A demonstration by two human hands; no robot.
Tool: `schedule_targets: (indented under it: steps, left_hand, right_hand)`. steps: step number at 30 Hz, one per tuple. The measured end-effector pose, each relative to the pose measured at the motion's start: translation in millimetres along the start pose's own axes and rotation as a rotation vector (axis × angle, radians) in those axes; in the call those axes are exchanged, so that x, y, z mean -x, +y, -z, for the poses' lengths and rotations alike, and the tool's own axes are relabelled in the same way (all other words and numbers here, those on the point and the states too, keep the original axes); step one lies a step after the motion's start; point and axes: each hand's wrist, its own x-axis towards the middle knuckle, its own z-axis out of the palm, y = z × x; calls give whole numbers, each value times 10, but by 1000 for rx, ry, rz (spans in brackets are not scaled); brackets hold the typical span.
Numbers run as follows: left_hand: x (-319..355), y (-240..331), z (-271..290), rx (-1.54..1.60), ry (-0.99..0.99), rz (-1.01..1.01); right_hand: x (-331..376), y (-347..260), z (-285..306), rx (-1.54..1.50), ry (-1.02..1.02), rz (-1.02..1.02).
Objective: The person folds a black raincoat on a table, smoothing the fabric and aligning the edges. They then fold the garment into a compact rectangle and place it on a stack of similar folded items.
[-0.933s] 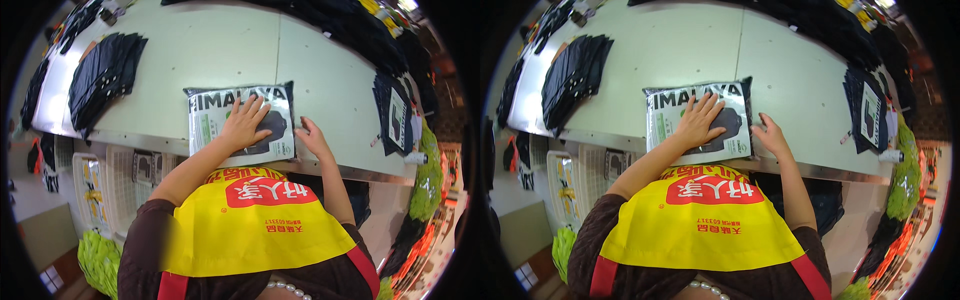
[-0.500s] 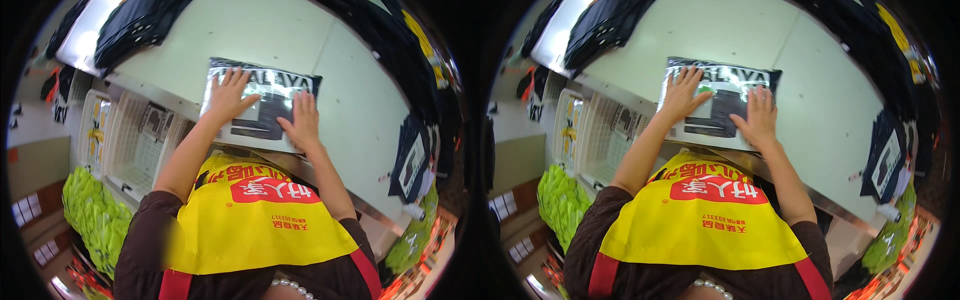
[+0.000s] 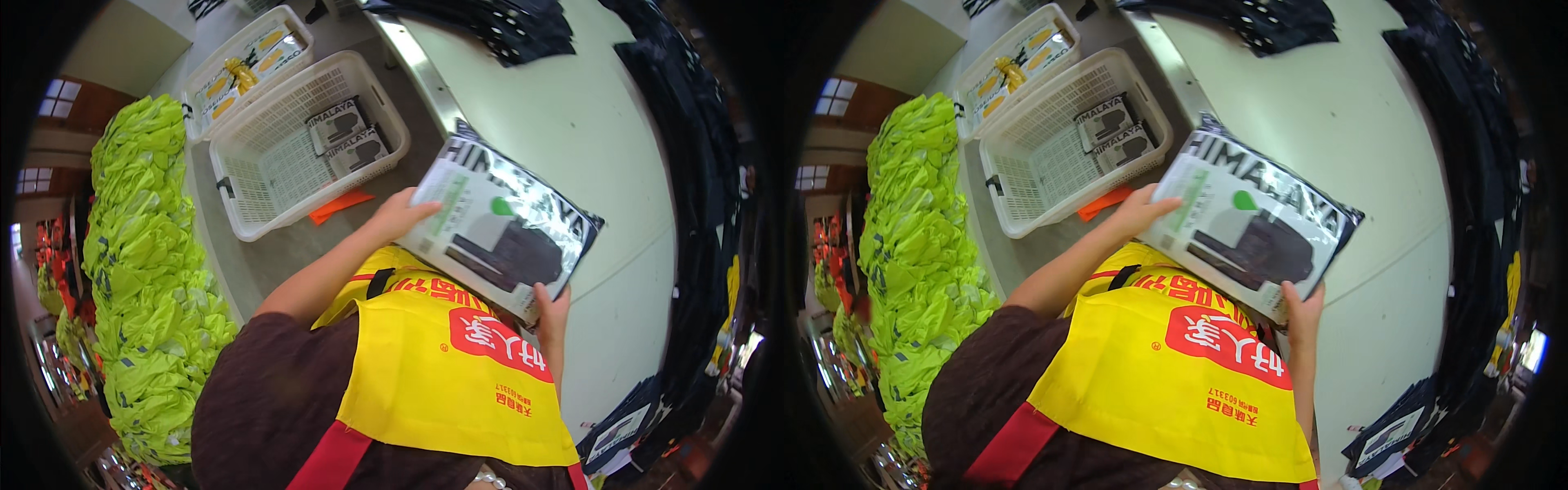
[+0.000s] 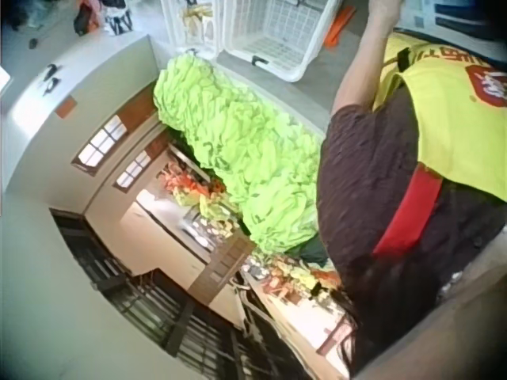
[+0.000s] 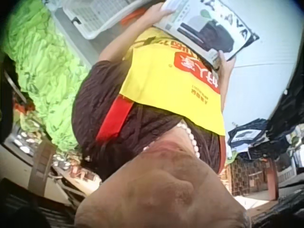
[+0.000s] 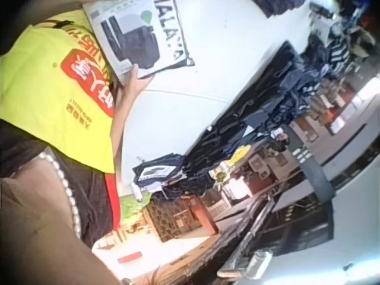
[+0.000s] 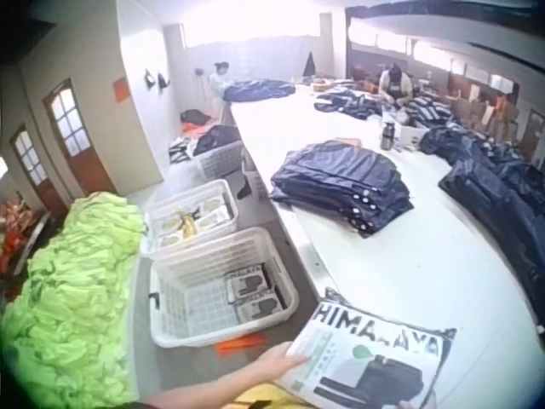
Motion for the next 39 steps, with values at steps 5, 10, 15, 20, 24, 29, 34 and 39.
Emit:
schedule_targets:
  steps: [5, 10, 15, 20, 24, 29, 34, 39]
  left_hand:
    - [409, -411, 1230, 432, 292, 177]
    - [314, -1122, 2176, 585, 541, 280]
    - [-295, -1310, 2924, 609, 638, 299]
    - [-971, -1949, 3353, -18, 820, 421]
    - [-1022, -1896, 3355, -568, 764, 477]
    - [-927, -2574, 3190, -638, 469, 360]
    - [-841, -2592, 2801, -650, 29, 400]
    - [-1251, -2562, 2294, -900, -391, 285]
  right_hand:
    - [-384, -502, -1602, 100, -299, 168]
    - [-1305, -361, -3089, 189, -585, 213]
    - [-2311, -244, -4104, 347, -659, 279]
    - [-2709, -185, -4371, 940, -403, 526]
    - [-2463, -97, -3963, 824, -648, 358]
    - [-1622, 462, -3015, 941, -681, 221]
    - [-603, 1355, -2074, 879, -457, -169]
    - [667, 2787, -1320, 604, 154, -378]
